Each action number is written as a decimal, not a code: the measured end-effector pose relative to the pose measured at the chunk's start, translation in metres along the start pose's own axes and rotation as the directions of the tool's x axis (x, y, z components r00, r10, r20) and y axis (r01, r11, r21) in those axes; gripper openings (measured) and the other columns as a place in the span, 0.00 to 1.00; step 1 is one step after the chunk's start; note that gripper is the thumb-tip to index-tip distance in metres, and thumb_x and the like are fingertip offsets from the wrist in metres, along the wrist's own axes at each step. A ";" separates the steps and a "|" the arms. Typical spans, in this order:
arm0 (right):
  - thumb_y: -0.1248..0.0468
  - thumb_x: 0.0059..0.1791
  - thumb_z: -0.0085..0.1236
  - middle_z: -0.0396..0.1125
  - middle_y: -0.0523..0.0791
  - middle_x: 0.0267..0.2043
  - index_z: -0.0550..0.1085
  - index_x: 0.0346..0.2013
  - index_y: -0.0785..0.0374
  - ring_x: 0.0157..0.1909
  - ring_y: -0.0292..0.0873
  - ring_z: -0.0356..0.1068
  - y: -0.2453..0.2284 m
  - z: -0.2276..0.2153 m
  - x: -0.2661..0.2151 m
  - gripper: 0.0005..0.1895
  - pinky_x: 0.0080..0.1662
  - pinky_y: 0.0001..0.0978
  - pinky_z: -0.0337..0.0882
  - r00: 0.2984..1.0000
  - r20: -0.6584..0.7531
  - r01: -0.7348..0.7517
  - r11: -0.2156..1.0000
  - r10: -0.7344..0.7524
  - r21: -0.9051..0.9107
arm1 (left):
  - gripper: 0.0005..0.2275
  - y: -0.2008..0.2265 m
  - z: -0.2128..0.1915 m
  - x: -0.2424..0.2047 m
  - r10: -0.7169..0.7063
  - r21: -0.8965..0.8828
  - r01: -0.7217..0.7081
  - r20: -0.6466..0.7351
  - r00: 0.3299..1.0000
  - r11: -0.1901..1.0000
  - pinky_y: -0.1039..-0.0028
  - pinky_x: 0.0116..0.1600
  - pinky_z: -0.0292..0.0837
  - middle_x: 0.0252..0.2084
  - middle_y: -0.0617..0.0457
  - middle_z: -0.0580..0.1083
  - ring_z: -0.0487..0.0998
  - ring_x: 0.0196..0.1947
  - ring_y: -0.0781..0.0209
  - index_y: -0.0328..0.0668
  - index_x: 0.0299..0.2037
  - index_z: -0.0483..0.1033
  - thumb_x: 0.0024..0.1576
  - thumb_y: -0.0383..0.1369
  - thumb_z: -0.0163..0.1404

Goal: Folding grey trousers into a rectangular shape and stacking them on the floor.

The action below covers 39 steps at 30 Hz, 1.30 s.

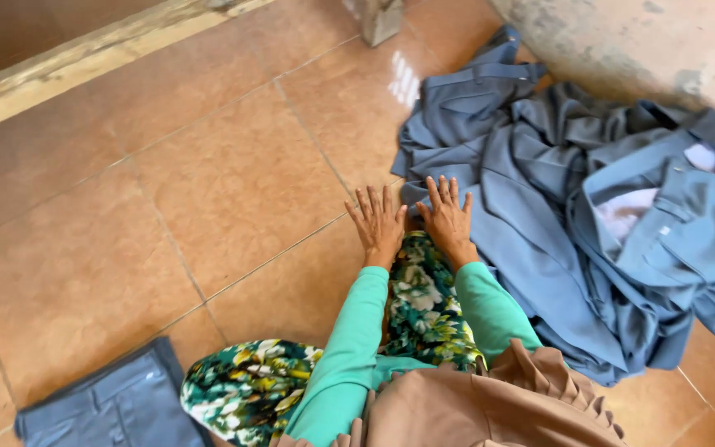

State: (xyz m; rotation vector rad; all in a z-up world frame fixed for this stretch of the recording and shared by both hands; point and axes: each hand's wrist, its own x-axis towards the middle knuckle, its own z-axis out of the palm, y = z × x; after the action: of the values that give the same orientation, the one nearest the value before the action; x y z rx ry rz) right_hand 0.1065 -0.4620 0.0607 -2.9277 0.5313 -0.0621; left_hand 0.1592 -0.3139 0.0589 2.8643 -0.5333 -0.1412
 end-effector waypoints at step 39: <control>0.67 0.51 0.57 0.75 0.54 0.52 0.81 0.48 0.56 0.56 0.61 0.72 0.061 -0.109 -0.063 0.12 0.53 0.52 0.73 0.947 -0.302 0.145 0.694 0.108 0.705 | 0.16 0.042 0.043 0.081 0.341 -0.003 -0.341 0.055 0.939 0.940 0.56 0.57 0.69 0.46 0.60 0.76 0.79 0.48 0.53 0.69 0.48 0.73 0.53 0.30 0.56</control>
State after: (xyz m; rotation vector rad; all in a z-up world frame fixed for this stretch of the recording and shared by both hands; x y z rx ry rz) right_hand 0.0192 -0.5131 0.1566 -2.1328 0.3904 -0.6192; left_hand 0.2143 -0.3904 0.0232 2.7275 -1.0314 -0.1594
